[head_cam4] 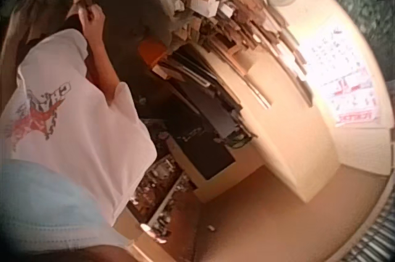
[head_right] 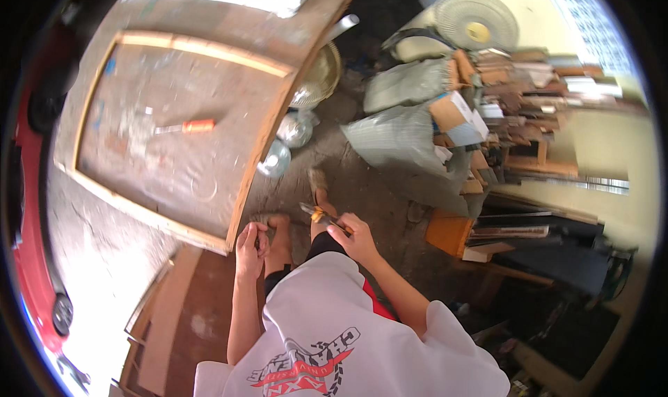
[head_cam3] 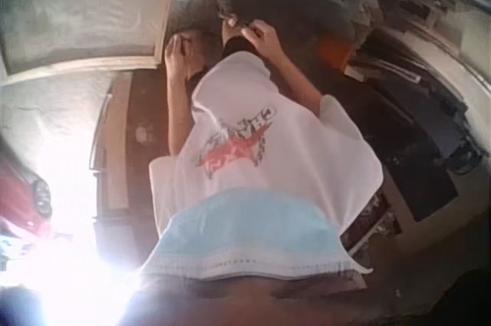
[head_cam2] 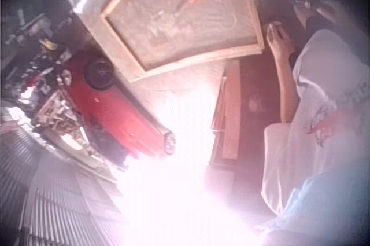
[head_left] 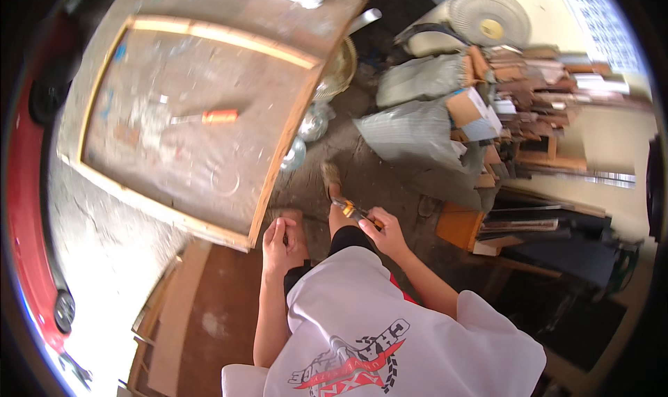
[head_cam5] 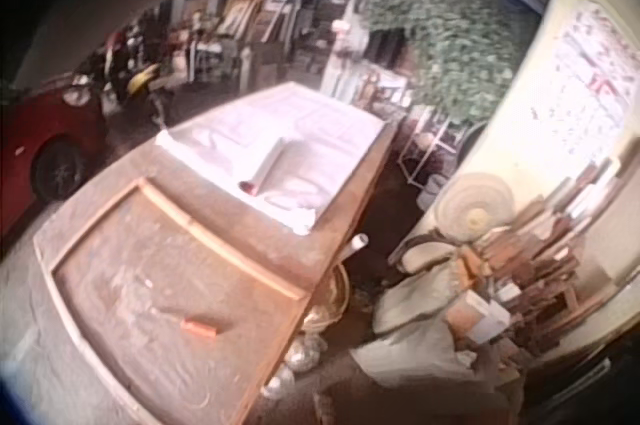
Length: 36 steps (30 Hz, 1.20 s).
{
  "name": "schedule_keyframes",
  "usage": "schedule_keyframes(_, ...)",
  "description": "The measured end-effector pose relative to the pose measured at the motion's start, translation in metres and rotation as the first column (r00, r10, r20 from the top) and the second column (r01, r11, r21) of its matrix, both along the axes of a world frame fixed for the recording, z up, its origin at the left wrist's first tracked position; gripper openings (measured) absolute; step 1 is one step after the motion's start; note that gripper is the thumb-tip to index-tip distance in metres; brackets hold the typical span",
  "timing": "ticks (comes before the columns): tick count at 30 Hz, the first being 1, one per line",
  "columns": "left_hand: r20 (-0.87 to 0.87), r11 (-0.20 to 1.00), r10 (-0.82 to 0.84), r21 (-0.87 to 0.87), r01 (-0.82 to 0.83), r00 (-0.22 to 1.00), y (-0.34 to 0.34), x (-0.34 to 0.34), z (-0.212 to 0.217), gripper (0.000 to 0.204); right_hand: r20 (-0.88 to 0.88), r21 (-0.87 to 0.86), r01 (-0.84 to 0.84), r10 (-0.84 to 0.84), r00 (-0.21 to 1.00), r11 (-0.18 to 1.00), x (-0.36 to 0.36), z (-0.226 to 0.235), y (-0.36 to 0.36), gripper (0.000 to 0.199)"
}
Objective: The person assembles a rectangular wooden frame on a workbench. They use pliers to remove nails, a screwdriver to pry and adjust joints, and a hammer to tap pieces into place. The person handles the frame, tools, and a roll of white material during the process.
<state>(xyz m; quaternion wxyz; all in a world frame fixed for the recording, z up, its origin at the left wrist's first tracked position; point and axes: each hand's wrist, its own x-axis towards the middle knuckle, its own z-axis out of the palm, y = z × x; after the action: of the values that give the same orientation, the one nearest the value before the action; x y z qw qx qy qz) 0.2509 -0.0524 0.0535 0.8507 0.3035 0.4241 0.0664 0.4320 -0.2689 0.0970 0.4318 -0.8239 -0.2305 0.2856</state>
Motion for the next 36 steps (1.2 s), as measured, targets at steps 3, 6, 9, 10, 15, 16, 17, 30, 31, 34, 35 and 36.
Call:
schedule_keyframes(3,0.083,0.993,0.045,-0.112,-0.035,0.996,-0.004,0.042,-0.004,0.038,-0.172,-0.144,0.332,-0.354,0.919,0.932,-0.002,-0.039,-0.074,0.036)
schedule_keyframes(6,-0.183,0.931,-0.321,0.122,0.345,0.929,-0.032,0.113,-0.023,0.043,-0.133,-0.261,0.482,-0.525,0.84,0.837,-0.002,-0.081,-0.149,0.042)
schedule_keyframes(9,-0.283,0.856,-0.497,-0.006,0.517,0.821,-0.095,0.195,-0.03,0.046,-0.155,-0.357,0.533,-0.612,0.776,0.767,-0.006,-0.105,-0.218,0.046)
schedule_keyframes(10,-0.274,0.843,-0.507,0.041,0.536,0.817,-0.124,0.225,-0.027,0.045,-0.177,-0.438,0.532,-0.649,0.739,0.725,-0.008,-0.109,-0.238,0.047)
schedule_keyframes(15,0.166,0.868,-0.468,-0.097,0.486,0.868,-0.244,0.375,0.017,0.048,-0.298,-0.407,0.576,-0.699,0.65,0.709,-0.007,-0.111,-0.313,0.045)
schedule_keyframes(16,0.194,0.931,-0.328,-0.103,0.351,0.925,-0.27,0.402,0.027,0.052,-0.316,-0.439,0.589,-0.731,0.605,0.678,-0.005,-0.11,-0.323,0.045)
schedule_keyframes(17,0.064,0.912,-0.403,-0.062,0.406,0.913,-0.28,0.424,0.03,0.052,-0.347,-0.395,0.626,-0.74,0.576,0.672,-0.002,-0.11,-0.332,0.045)
schedule_keyframes(30,-0.229,0.919,-0.167,0.316,0.236,0.959,-0.118,0.236,0.018,0.036,-0.096,-0.221,0.428,-0.457,0.884,0.876,0.112,-0.132,-0.293,0.044)
schedule_keyframes(31,-0.272,0.92,-0.063,0.356,0.161,0.96,-0.096,0.208,0.025,0.037,-0.016,-0.063,0.395,-0.396,0.918,0.917,0.12,-0.133,-0.278,0.039)
schedule_keyframes(34,-0.265,0.725,0.348,0.684,-0.079,0.899,-0.046,0.124,0.042,0.038,-0.073,-0.014,0.271,-0.271,0.96,0.962,0.154,-0.125,-0.219,0.033)
schedule_keyframes(35,-0.273,0.685,0.459,0.715,-0.141,0.846,-0.028,0.097,0.044,0.037,-0.333,-0.112,0.182,-0.209,0.919,0.977,0.171,-0.115,-0.203,0.034)
schedule_keyframes(36,-0.239,0.584,0.568,0.791,-0.182,0.788,-0.011,0.072,0.042,0.035,-0.566,-0.194,0.073,-0.172,0.806,0.978,0.184,-0.107,-0.181,0.037)
